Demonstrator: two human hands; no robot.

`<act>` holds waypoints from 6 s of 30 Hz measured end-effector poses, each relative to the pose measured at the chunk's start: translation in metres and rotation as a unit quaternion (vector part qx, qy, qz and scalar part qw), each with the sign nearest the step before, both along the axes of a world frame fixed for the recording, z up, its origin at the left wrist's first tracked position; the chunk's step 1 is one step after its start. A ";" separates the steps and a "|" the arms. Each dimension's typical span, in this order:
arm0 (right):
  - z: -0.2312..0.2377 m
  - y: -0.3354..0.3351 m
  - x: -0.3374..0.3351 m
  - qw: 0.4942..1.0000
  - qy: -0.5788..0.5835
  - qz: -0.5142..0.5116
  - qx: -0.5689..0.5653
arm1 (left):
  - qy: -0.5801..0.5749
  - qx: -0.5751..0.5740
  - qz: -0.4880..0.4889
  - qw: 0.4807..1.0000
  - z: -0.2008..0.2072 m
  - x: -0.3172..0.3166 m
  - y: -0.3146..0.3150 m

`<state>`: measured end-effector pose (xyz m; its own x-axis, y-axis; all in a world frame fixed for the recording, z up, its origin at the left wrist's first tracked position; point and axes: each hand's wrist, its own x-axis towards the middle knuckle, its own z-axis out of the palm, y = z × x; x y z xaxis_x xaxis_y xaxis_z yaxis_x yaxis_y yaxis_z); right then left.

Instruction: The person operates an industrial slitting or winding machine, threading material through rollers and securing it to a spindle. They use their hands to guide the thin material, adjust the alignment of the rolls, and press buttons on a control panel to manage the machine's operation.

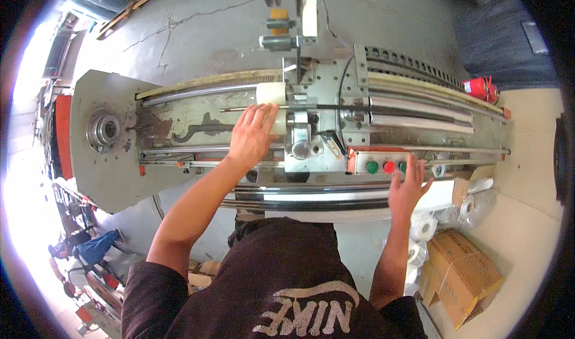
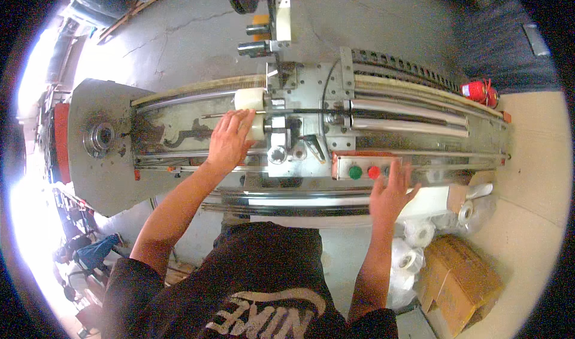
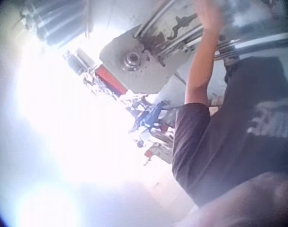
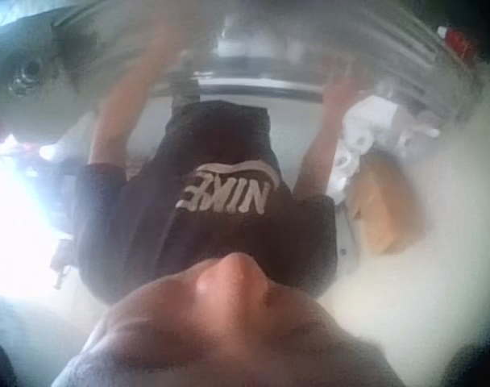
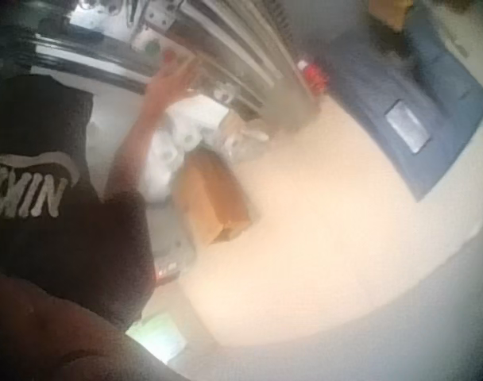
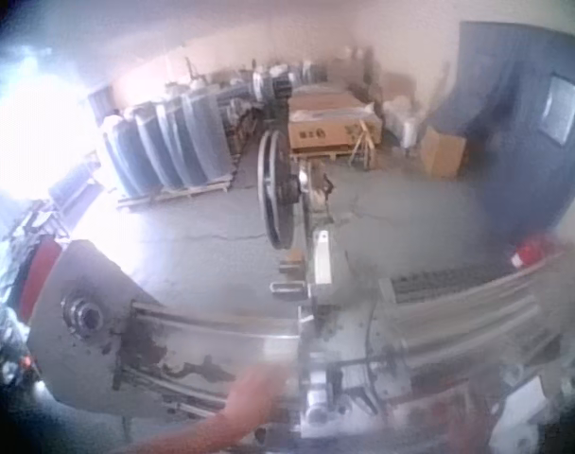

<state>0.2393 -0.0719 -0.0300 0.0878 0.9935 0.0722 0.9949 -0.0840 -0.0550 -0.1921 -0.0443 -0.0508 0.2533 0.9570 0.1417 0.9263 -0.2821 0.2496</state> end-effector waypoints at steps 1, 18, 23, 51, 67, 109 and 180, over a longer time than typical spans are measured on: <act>0.004 -0.001 -0.015 0.997 0.053 0.052 0.024 | -0.002 0.001 0.004 1.000 -0.001 0.000 0.000; -0.028 -0.084 -0.206 0.877 0.291 0.334 -0.186 | 0.005 0.038 0.031 0.999 -0.001 -0.017 -0.012; -0.028 -0.091 -0.247 0.875 0.275 0.349 -0.192 | -0.035 0.050 0.017 0.998 -0.013 -0.054 -0.020; 0.004 -0.189 -0.579 0.931 0.224 0.289 -0.002 | 0.017 0.014 0.064 0.998 -0.018 -0.494 -0.142; -0.040 0.060 -0.367 0.983 0.023 0.170 -0.059 | -0.005 0.078 0.099 0.992 -0.046 -0.509 -0.160; -0.056 0.029 -0.389 0.972 -0.013 0.235 0.024 | 0.059 0.080 0.196 0.976 -0.059 -0.517 -0.157; -0.024 -0.041 -0.629 0.967 0.003 0.256 -0.007 | 0.036 -0.048 0.212 0.976 -0.038 -0.678 -0.152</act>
<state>-0.3895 -0.1127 -0.0535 -0.4148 0.9080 0.0593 0.9062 0.4181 -0.0636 -0.8702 -0.1960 -0.0892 -0.1611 0.9860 0.0428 0.9711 0.1506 0.1852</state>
